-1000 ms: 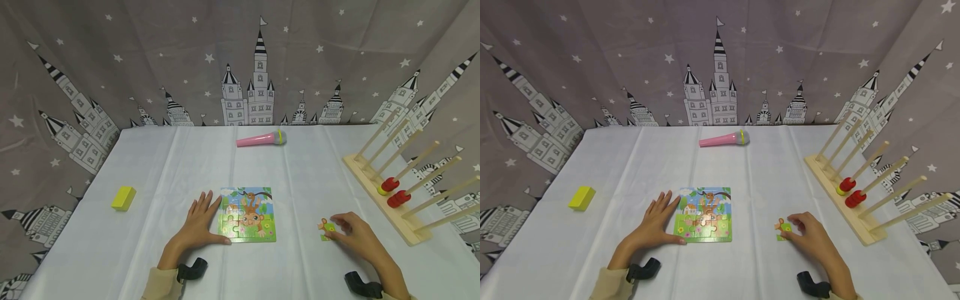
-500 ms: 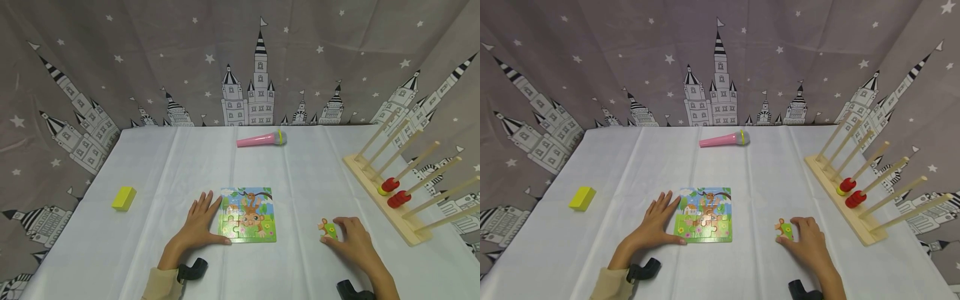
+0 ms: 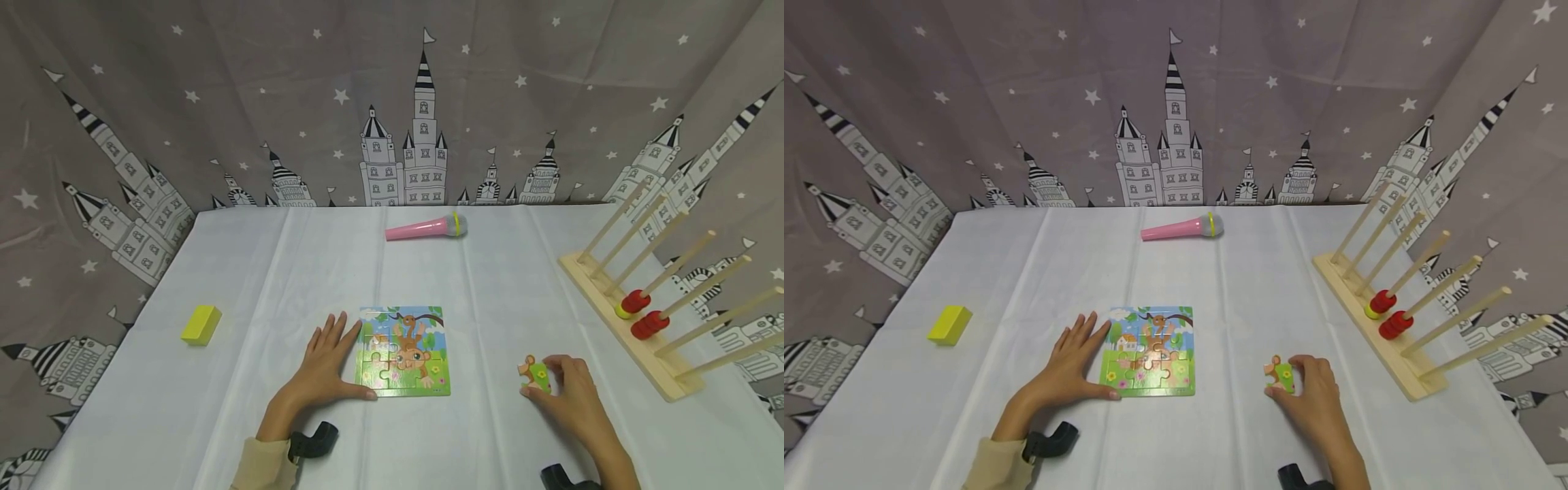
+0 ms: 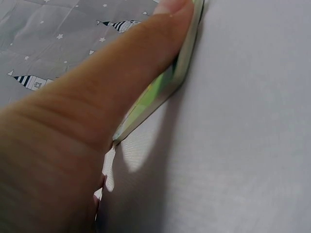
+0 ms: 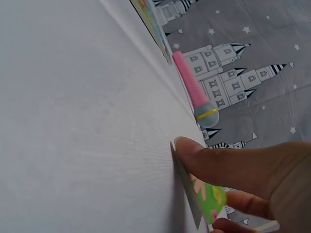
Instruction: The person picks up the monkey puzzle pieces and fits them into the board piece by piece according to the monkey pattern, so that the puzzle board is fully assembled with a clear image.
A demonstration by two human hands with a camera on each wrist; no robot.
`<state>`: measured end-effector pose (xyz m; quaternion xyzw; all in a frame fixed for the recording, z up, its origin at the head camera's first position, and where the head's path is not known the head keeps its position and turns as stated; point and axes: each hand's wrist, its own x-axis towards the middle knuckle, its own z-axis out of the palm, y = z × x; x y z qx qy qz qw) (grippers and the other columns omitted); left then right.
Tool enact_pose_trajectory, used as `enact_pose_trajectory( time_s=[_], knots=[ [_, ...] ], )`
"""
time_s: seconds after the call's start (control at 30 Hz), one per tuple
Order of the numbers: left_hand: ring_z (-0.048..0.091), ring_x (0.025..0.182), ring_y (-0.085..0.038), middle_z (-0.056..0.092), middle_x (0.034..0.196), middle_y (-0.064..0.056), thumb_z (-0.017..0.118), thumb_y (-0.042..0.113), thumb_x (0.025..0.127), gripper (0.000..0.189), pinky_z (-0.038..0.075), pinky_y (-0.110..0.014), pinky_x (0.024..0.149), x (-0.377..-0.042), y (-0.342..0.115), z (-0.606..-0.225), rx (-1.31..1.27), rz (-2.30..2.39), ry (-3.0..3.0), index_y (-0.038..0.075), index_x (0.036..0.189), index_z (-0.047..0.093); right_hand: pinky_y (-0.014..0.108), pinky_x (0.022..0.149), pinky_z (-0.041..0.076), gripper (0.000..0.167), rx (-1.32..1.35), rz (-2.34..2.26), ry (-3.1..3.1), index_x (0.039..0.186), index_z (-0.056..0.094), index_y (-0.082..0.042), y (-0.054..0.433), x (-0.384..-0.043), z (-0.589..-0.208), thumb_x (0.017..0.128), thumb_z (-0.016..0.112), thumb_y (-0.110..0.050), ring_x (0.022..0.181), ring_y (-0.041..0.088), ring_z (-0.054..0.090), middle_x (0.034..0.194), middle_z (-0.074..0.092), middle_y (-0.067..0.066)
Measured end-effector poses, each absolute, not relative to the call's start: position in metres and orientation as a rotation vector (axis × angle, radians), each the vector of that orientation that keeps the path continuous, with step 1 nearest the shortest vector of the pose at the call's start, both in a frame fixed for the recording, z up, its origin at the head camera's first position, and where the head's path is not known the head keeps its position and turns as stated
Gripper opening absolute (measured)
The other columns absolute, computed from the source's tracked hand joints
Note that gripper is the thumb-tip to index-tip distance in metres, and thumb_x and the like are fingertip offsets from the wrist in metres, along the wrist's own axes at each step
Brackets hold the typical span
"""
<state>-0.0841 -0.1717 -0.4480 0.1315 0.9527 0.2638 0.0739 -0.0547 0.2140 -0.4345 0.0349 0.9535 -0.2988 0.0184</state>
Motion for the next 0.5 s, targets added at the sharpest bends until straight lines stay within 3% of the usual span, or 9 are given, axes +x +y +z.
enact_pose_trajectory(
  time_s=[0.2,0.5],
  knots=[
    [-0.001,0.141,-0.035,0.006,0.153,-0.016,0.076,0.062,0.051,0.12,0.001,-0.053,0.113,-0.0846,-0.1727,-0.4494,0.39,0.779,2.866,0.013,0.145,0.021,0.02,0.063,0.041,0.056,0.093,-1.048,2.959,0.112,0.047,0.003,0.21,-0.0544,-0.4357,0.07,0.076,-0.02,0.083,0.017,0.052,0.097,0.055,0.015],
    [-0.002,0.141,-0.035,0.005,0.153,-0.015,0.075,0.064,0.051,0.12,0.0,-0.054,0.113,-0.0851,-0.1726,-0.4499,0.401,0.784,2.86,0.013,0.145,0.02,0.016,0.056,0.045,0.053,-0.037,-1.09,3.064,0.115,0.046,-0.003,0.2043,-0.0517,-0.4405,0.071,0.074,-0.007,0.067,0.001,0.05,0.088,0.064,0.01]
  ],
)
